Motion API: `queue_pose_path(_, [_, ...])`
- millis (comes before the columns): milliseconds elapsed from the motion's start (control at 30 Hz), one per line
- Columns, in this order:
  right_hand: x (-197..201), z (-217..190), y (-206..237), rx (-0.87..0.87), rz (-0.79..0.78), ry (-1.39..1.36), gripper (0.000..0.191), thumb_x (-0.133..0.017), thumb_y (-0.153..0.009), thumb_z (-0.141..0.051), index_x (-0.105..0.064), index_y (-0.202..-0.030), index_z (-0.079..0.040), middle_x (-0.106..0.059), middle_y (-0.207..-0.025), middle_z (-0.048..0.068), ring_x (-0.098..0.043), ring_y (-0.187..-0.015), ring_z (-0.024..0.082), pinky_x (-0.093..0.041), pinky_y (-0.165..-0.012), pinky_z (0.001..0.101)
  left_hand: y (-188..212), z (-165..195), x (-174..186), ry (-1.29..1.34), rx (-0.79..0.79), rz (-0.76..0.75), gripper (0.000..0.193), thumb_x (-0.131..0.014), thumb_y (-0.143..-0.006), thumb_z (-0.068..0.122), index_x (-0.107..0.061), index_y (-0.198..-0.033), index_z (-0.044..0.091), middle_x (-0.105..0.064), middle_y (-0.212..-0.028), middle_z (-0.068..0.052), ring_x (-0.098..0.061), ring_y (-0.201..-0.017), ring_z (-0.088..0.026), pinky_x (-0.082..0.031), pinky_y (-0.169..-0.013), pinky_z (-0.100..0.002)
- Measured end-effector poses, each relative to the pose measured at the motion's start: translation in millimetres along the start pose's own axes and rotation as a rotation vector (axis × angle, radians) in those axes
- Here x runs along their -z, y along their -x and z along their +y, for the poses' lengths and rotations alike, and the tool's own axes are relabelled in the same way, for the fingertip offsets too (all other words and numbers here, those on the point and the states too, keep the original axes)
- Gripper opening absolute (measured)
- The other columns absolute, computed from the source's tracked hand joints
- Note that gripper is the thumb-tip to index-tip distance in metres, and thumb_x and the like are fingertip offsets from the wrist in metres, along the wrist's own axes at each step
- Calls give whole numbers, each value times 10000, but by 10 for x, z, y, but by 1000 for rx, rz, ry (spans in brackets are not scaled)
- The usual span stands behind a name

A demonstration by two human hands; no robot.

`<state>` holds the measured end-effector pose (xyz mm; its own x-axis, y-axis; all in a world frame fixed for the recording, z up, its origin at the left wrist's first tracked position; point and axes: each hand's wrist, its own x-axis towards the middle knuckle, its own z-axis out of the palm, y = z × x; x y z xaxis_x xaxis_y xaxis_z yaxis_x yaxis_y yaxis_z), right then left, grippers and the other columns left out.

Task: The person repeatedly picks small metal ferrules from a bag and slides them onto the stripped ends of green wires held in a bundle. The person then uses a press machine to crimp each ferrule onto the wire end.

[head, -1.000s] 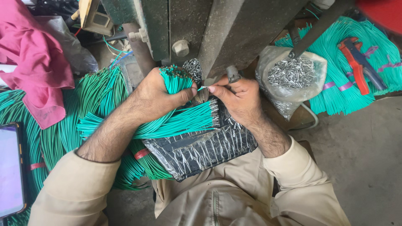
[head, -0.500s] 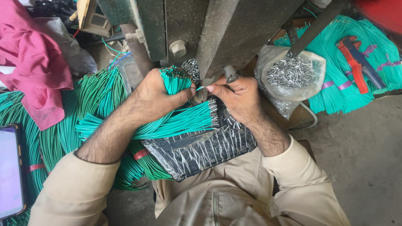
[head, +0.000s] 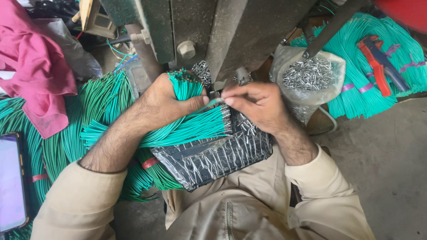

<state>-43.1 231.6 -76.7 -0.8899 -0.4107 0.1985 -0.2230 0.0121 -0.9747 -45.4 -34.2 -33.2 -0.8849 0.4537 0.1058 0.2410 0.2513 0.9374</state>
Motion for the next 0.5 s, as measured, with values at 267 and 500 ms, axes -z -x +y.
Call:
queue_pose_path(267, [448,-326,225,-91,-4,645,149,-733,-926,-38,-748,-1072,-14,-760,-1038,80,-721,-924,144,-581,-804,278,-29,-47,17,-4,111,-39,182,-772,-890,215,-735,-958,51,-739,-765,-16,-674,-713,-91,-576,-694,-308])
queue_pose_path(500, [344,-345,313,85,-93,840,188,-802,-824,-90,-771,-1004,-49,-687,-1003,86,-682,-958,243,-538,-849,355,-25,-59,17,-37,51,-16,166,-761,-903,189,-744,-1001,56,-739,-798,-14,-662,-744,-96,-575,-722,-314])
